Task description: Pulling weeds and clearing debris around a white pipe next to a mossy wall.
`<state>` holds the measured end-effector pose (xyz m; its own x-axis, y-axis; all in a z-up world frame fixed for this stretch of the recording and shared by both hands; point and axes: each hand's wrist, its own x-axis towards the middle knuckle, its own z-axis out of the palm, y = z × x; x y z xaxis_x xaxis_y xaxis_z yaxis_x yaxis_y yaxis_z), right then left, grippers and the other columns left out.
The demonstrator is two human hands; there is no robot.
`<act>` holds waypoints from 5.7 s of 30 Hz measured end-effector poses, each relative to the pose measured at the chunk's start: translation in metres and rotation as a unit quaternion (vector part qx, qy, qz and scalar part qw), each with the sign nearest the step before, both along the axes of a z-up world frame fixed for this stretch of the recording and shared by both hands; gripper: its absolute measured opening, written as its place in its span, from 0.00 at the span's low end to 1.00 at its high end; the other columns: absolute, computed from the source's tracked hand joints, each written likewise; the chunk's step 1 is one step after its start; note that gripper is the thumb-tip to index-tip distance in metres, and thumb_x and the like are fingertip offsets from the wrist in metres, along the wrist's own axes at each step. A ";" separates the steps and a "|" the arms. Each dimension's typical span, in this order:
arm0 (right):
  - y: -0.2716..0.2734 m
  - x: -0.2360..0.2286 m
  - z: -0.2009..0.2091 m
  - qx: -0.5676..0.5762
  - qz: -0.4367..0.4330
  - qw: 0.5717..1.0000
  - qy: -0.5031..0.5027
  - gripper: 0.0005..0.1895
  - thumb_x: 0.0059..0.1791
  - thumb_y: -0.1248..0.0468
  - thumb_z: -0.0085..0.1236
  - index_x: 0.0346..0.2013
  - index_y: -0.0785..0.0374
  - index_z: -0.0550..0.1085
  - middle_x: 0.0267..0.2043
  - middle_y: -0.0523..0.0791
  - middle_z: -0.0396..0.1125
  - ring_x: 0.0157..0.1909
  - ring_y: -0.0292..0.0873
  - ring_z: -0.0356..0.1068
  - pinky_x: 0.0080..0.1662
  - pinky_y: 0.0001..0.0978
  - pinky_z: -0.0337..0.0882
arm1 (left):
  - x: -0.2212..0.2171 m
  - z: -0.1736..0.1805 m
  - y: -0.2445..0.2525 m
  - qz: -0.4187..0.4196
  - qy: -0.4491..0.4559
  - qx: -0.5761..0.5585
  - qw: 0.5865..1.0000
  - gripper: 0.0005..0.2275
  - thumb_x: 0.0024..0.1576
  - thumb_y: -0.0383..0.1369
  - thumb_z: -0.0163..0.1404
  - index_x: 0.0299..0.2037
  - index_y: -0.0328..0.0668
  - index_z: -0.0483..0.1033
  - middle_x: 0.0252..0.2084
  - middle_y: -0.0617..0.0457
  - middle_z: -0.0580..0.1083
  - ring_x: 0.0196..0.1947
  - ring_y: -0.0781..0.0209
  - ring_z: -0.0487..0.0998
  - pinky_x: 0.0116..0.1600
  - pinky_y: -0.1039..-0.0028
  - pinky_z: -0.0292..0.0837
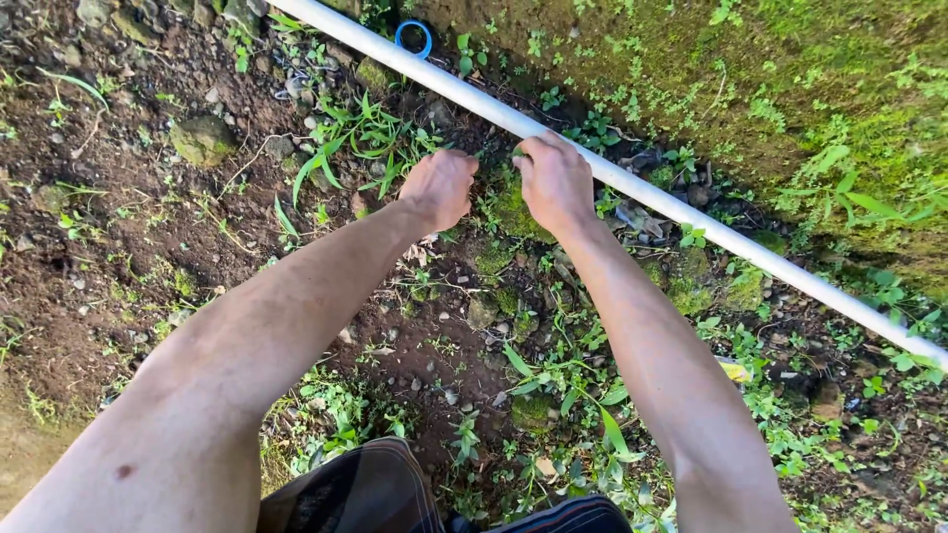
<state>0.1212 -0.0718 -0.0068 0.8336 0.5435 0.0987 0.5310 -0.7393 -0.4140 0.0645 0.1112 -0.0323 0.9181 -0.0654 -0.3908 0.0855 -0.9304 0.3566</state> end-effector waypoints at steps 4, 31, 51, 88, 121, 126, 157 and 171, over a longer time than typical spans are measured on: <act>0.001 -0.006 0.001 -0.032 0.027 0.999 0.002 0.11 0.48 0.64 0.64 0.44 0.63 0.79 0.46 0.49 0.72 0.44 0.55 0.73 0.47 0.52 0.72 | -0.005 0.012 0.007 0.050 0.049 -0.078 0.994 0.08 0.61 0.21 0.42 0.41 0.36 0.76 0.40 0.44 0.78 0.34 0.53 0.82 0.37 0.66 0.85; 0.002 -0.035 0.009 -0.111 0.104 0.987 0.057 0.18 0.47 0.57 0.66 0.45 0.66 0.78 0.43 0.49 0.69 0.46 0.50 0.70 0.47 0.49 0.71 | 0.020 0.020 0.015 -0.084 0.120 -0.022 0.989 0.12 0.67 0.33 0.42 0.57 0.43 0.73 0.45 0.45 0.78 0.41 0.53 0.79 0.49 0.61 0.78; 0.011 -0.033 -0.045 -0.210 0.123 0.970 -0.011 0.05 0.51 0.66 0.59 0.35 0.63 0.81 0.46 0.49 0.72 0.42 0.44 0.70 0.50 0.50 0.70 | -0.024 0.099 0.068 0.014 -0.117 0.262 0.958 0.27 0.59 0.50 0.46 0.58 0.32 0.63 0.47 0.42 0.68 0.46 0.53 0.70 0.51 0.56 0.71; -0.003 -0.052 -0.014 -0.169 0.051 0.973 0.146 0.08 0.54 0.61 0.57 0.43 0.60 0.80 0.46 0.45 0.74 0.42 0.46 0.77 0.48 0.42 0.78 | -0.040 0.015 0.017 -0.284 -0.010 0.148 0.947 0.14 0.55 0.25 0.58 0.52 0.40 0.76 0.53 0.46 0.74 0.51 0.52 0.80 0.54 0.65 0.80; 0.035 -0.037 -0.016 -0.161 0.096 0.982 0.021 0.07 0.52 0.63 0.60 0.39 0.64 0.82 0.36 0.45 0.70 0.42 0.47 0.67 0.54 0.53 0.63 | -0.045 0.027 0.035 -0.278 -0.087 0.183 0.939 0.14 0.58 0.25 0.55 0.53 0.33 0.73 0.52 0.42 0.72 0.49 0.56 0.77 0.50 0.69 0.81; 0.069 -0.045 0.028 0.051 0.037 0.987 0.150 0.07 0.52 0.63 0.61 0.41 0.63 0.81 0.41 0.45 0.70 0.44 0.44 0.71 0.52 0.43 0.71 | -0.033 0.066 0.087 -0.041 -0.045 0.093 0.994 0.16 0.58 0.23 0.51 0.56 0.29 0.68 0.55 0.37 0.67 0.47 0.49 0.77 0.51 0.65 0.80; -0.225 -0.020 0.040 -0.359 -0.102 0.926 0.056 0.27 0.56 0.56 0.47 0.72 0.47 0.64 0.48 0.57 0.73 0.44 0.56 0.75 0.60 0.61 0.64 | 0.044 0.019 -0.165 -0.207 -0.126 0.006 0.970 0.34 0.53 0.18 0.52 0.73 0.37 0.55 0.61 0.42 0.69 0.55 0.49 0.75 0.61 0.64 0.74; -0.229 0.000 -0.010 -0.206 -0.229 0.947 0.086 0.18 0.50 0.49 0.62 0.49 0.55 0.80 0.47 0.50 0.74 0.50 0.49 0.72 0.52 0.49 0.74 | 0.067 -0.016 -0.172 -0.272 -0.147 0.133 0.942 0.13 0.54 0.22 0.56 0.49 0.32 0.77 0.48 0.40 0.74 0.46 0.51 0.78 0.52 0.68 0.80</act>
<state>0.1216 -0.3009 -0.0171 0.9758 0.0833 -0.2021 0.0657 -0.9936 -0.0922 0.1316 -0.0611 -0.0480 0.8485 -0.4924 -0.1940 -0.4949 -0.8681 0.0388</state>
